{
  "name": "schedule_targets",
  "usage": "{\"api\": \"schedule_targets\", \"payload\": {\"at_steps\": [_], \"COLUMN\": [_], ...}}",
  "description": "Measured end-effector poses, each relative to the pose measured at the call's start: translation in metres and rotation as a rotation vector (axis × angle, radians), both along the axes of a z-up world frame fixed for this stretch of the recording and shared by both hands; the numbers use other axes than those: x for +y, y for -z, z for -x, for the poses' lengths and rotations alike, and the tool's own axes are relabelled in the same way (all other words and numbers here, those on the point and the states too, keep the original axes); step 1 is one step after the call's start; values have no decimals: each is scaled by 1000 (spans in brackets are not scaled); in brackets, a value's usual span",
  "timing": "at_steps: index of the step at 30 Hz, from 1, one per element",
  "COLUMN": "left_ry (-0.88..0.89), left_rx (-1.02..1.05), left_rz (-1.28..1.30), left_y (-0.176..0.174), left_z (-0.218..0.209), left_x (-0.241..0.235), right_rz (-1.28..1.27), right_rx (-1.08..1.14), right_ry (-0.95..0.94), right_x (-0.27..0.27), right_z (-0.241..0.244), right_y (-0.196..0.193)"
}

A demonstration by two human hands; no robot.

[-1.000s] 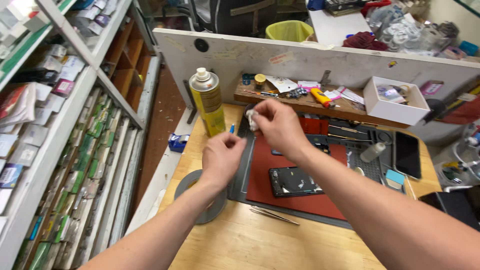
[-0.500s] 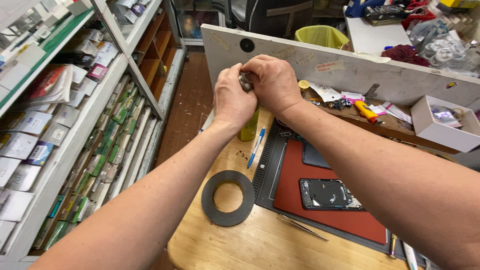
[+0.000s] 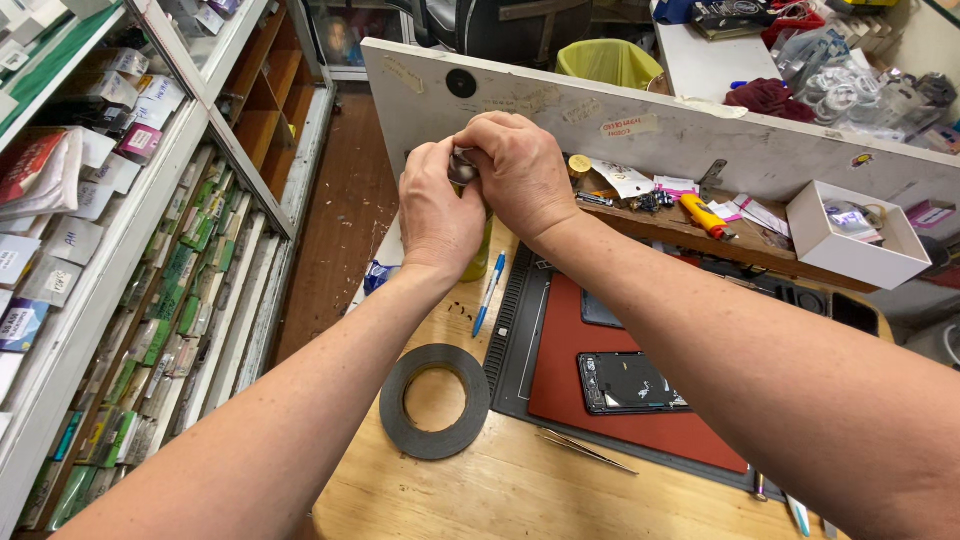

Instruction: The person cleans the back of a disassembled smartphone using a spray can and a white cloth. They wipe the camera module area and edges, then use a metal prying tool to scrape residue from the surface. The person continues wiping and scraping the back panel repeatedly.

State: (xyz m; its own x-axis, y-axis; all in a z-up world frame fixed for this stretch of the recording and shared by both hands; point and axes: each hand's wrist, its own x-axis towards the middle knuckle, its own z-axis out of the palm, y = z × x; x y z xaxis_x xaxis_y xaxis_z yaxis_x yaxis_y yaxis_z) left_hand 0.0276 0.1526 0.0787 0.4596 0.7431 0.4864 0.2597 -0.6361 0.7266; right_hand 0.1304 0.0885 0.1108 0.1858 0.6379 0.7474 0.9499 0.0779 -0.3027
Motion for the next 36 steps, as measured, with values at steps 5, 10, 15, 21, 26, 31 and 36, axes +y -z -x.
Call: {"api": "schedule_targets", "payload": {"at_steps": [5,10,15,21,26,31,36], "left_ry": [0,-19,-71,340,582,619,589], "left_rx": [3,-100,-36,275,602,725,812], "left_rz": [-15,-94,146,419,382,259,239], "left_y": [-1,-8,13,75,102,95,80], "left_z": [-1,8,37,44,27,17,23], "left_x": [0,-8,-40,-95,-124,-134,-143], "right_rz": [-7,-2,-32,229,501,620,687], "right_rx": [1,2,144,573,740,403,303], "right_ry": [-3,-15,2,355,438,428,443], "right_x": [-2,0,-28,-142,-203,-207,-220], "right_z": [-1,0,-12,-15,11,24,39], "right_y": [1,-4,-2,56,104,132,137]}}
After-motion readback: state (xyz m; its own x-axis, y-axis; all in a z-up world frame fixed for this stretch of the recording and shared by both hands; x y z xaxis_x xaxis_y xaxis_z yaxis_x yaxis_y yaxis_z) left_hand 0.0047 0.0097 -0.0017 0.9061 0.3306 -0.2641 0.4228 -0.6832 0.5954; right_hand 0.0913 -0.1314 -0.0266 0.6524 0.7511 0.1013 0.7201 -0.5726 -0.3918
